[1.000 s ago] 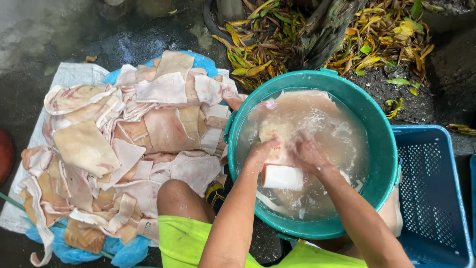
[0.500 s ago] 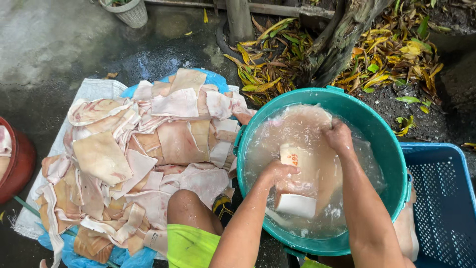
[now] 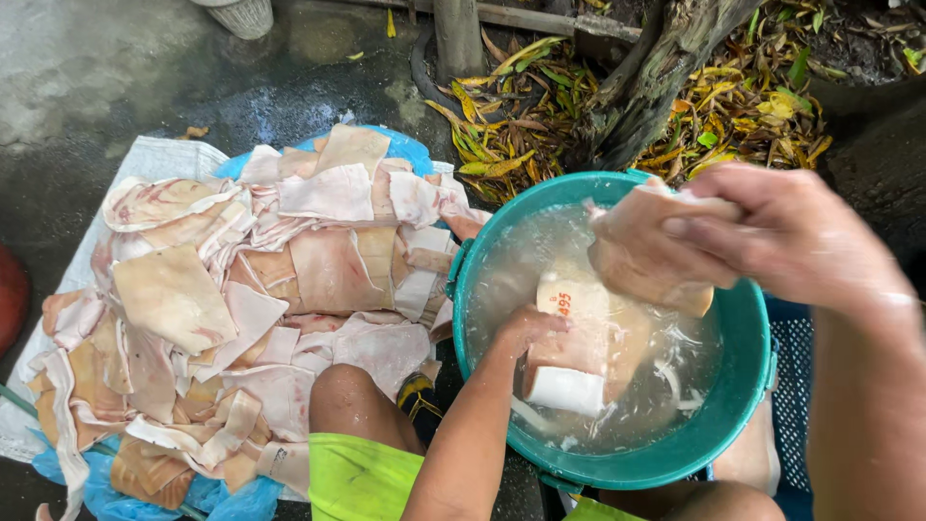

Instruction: The person washes raw animal hides in a basin of water and places them into blue plastic crates. The person takes individual pieces of skin from a large pile, rinses them thoroughly in the water, and stacks them into the bins.

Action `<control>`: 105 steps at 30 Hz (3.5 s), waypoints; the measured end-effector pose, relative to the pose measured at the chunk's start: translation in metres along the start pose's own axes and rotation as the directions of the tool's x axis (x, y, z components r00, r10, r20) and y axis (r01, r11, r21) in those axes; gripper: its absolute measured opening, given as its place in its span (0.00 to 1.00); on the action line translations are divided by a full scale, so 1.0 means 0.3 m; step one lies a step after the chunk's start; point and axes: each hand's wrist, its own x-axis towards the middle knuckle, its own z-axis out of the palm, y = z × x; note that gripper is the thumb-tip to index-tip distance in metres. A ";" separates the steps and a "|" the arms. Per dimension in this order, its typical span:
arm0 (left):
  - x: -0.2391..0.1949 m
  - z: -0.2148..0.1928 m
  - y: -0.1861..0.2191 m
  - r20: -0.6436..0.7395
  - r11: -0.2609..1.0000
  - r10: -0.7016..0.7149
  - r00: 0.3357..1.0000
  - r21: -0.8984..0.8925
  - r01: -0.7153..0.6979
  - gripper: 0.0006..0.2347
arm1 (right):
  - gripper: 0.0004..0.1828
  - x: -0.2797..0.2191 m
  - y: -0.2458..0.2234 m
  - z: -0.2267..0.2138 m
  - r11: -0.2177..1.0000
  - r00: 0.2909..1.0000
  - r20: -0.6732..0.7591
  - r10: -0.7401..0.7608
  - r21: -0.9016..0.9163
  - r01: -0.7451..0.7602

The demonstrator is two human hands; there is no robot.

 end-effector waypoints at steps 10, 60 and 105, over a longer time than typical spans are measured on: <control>-0.132 0.010 0.182 0.018 0.967 -0.208 0.978 -0.146 0.209 0.27 | 0.19 0.081 0.411 0.313 0.977 0.971 0.109 0.215 -0.016 -0.214; -0.086 -0.011 0.156 -0.058 0.963 -0.218 0.974 -0.173 0.205 0.31 | 0.39 -0.121 0.529 0.968 0.842 0.944 0.300 -0.136 -0.467 0.270; -0.655 0.309 0.990 0.581 0.252 0.470 0.664 0.633 -0.732 0.19 | 0.20 -0.256 0.332 0.238 0.661 0.942 -0.208 0.262 0.750 -0.018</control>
